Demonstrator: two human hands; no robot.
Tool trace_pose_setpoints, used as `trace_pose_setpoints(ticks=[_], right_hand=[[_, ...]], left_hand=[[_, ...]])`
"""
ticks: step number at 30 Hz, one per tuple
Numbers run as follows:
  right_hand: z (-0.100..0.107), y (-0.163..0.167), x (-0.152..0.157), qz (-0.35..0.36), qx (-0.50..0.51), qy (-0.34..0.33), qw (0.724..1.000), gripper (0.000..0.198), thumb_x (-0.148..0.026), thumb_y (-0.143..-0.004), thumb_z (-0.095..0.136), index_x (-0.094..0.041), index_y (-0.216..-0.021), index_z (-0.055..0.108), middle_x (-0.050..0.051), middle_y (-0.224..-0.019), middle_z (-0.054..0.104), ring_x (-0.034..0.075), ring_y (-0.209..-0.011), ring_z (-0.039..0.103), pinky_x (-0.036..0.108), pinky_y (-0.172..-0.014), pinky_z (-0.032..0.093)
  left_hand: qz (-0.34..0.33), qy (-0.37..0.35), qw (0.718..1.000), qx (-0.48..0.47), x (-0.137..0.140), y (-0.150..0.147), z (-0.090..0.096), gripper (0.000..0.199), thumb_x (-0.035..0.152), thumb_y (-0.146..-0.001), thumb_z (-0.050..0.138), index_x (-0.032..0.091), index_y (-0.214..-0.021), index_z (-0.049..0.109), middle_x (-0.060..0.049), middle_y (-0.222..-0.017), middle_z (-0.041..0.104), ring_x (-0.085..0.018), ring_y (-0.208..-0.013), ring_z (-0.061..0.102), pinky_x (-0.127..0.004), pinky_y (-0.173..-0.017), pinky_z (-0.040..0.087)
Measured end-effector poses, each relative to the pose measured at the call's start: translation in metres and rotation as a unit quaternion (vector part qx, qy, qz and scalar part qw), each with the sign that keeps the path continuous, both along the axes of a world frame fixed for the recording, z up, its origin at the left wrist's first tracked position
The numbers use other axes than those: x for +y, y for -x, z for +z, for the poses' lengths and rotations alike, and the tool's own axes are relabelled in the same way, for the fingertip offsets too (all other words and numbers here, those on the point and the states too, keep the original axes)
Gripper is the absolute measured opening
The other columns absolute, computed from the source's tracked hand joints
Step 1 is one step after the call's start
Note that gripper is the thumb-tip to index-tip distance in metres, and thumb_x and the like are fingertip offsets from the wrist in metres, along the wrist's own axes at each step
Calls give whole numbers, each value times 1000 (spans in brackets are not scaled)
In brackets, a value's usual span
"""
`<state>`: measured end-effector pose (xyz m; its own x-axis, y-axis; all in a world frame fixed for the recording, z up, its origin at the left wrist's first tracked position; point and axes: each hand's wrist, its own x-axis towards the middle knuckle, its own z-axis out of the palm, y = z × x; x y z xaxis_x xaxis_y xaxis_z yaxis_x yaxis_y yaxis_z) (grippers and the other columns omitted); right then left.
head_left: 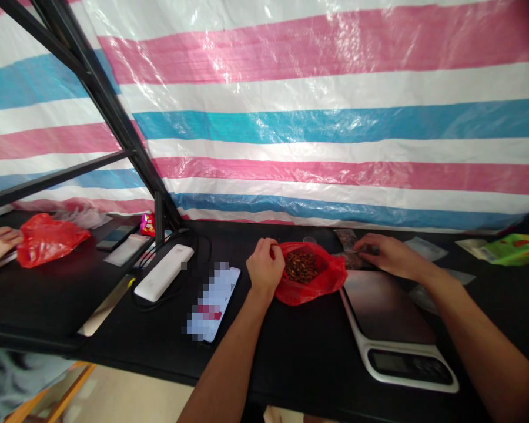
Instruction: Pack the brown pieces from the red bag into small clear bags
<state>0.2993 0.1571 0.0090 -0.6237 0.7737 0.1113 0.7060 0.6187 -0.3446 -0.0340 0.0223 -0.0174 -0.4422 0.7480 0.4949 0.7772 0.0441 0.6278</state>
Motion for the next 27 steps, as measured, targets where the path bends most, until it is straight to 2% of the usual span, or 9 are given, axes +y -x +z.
trace_pose_setpoints(ticks=[5,8,10,13,15,17,19,24,27], right_hand=[[-2,-2,-10,-23,-2,-18,1000,26,-33,-92,58,-22,-98,80,9,-98,81,28,-85,75,37,-77,55],[1,3,-17,-63,61,-45,995,26,-34,-94,57,-22,-103,78,10,-101,82,27,-85,75,36,-76,54],[4,7,-19,-83,122,-88,985,25,-37,-97,56,-22,-101,76,10,-101,81,27,-85,74,36,-79,55],[11,13,-23,-104,191,-139,966,24,-39,-98,57,-23,-97,74,9,-94,79,25,-80,72,36,-77,55],[16,17,-28,-131,240,-152,950,21,-39,-97,59,-23,-96,72,7,-87,76,23,-74,70,35,-72,55],[22,23,-36,-153,286,-162,932,19,-39,-97,60,-23,-97,71,5,-80,73,22,-69,67,33,-67,54],[25,31,-46,-146,308,-183,922,17,-38,-99,60,-24,-98,70,3,-76,69,20,-66,64,33,-65,53],[27,45,-64,-74,295,-239,922,6,-25,-101,58,-25,-102,64,0,-80,64,18,-70,61,31,-70,50],[28,49,-71,-56,261,-260,928,6,-20,-99,57,-24,-97,62,1,-82,66,16,-69,62,29,-67,49]], left_hand=[[14,-42,998,50,2,3,7,22,15,-99,52,21,-100,73,-4,-100,70,-18,-91,68,-27,-81,48],[35,-111,986,119,-8,3,21,27,19,-100,52,16,-117,72,-13,-112,67,-25,-106,65,-36,-94,49],[35,-166,974,152,-20,-6,29,30,19,-97,53,14,-121,71,-17,-115,65,-28,-108,64,-41,-95,50],[-99,-244,943,202,-39,-40,32,25,16,-90,56,17,-110,71,-14,-102,67,-25,-93,67,-36,-83,54],[-244,-222,919,214,-47,-72,29,23,16,-86,57,19,-105,70,-10,-91,68,-21,-79,67,-31,-72,53],[-349,-166,905,180,-48,-102,24,20,14,-85,56,20,-100,68,-7,-83,66,-17,-67,63,-27,-61,49],[-387,-149,901,125,-44,-123,20,18,13,-86,54,20,-97,67,-5,-79,65,-15,-62,60,-26,-54,44],[-340,-177,921,-64,-28,-123,10,21,10,-98,44,21,-100,63,-5,-84,67,-15,-70,63,-26,-63,48],[-334,-184,918,-108,-21,-109,6,21,12,-103,43,21,-99,62,-4,-84,67,-14,-71,62,-25,-66,48]])
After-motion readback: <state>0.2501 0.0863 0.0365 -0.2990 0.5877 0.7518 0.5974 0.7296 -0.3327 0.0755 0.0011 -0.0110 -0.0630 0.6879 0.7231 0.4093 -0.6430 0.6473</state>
